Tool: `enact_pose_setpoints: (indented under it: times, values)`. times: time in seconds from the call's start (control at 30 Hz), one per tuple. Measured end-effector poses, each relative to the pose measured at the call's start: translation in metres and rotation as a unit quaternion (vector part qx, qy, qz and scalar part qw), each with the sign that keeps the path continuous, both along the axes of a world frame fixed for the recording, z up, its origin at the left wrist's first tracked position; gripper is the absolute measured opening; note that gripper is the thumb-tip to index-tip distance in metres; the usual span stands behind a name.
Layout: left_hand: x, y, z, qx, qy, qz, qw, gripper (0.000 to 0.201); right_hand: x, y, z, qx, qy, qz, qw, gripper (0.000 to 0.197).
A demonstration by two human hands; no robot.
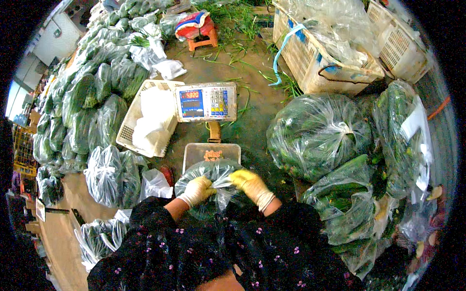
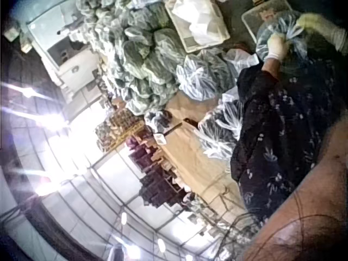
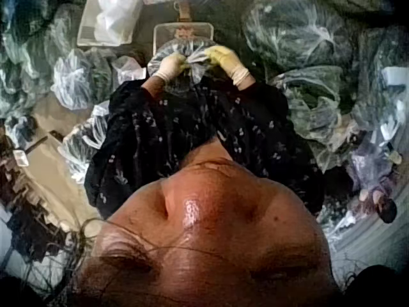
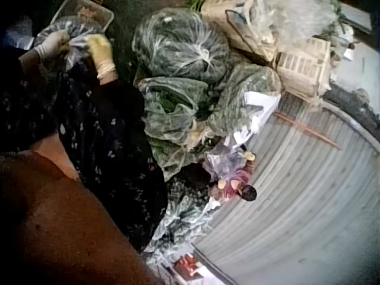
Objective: The person sorts cucumbers by placing them into a plastic bag on a digital scale, checks the weight, and ties the bag closed before starting another batch.
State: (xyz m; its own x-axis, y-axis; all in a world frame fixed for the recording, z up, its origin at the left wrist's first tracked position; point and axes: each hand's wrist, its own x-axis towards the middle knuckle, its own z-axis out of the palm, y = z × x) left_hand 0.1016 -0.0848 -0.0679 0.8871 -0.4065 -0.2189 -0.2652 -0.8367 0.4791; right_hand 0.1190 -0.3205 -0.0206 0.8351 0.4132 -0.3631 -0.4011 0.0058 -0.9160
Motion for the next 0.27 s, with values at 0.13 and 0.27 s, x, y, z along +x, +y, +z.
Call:
enact_pose_setpoints:
  times: [0.13,0.27]
  values:
    - [0.014,-0.005,0.005,0.02,0.127,0.011,0.992,0.04,0.03,-0.035,-0.093,-0.23,0.039,-0.248,0.94,0.031]
    - [-0.006,0.004,0.013,-0.051,0.138,0.045,0.988,0.032,0.001,-0.072,-0.209,-0.274,0.182,-0.142,0.934,0.05]
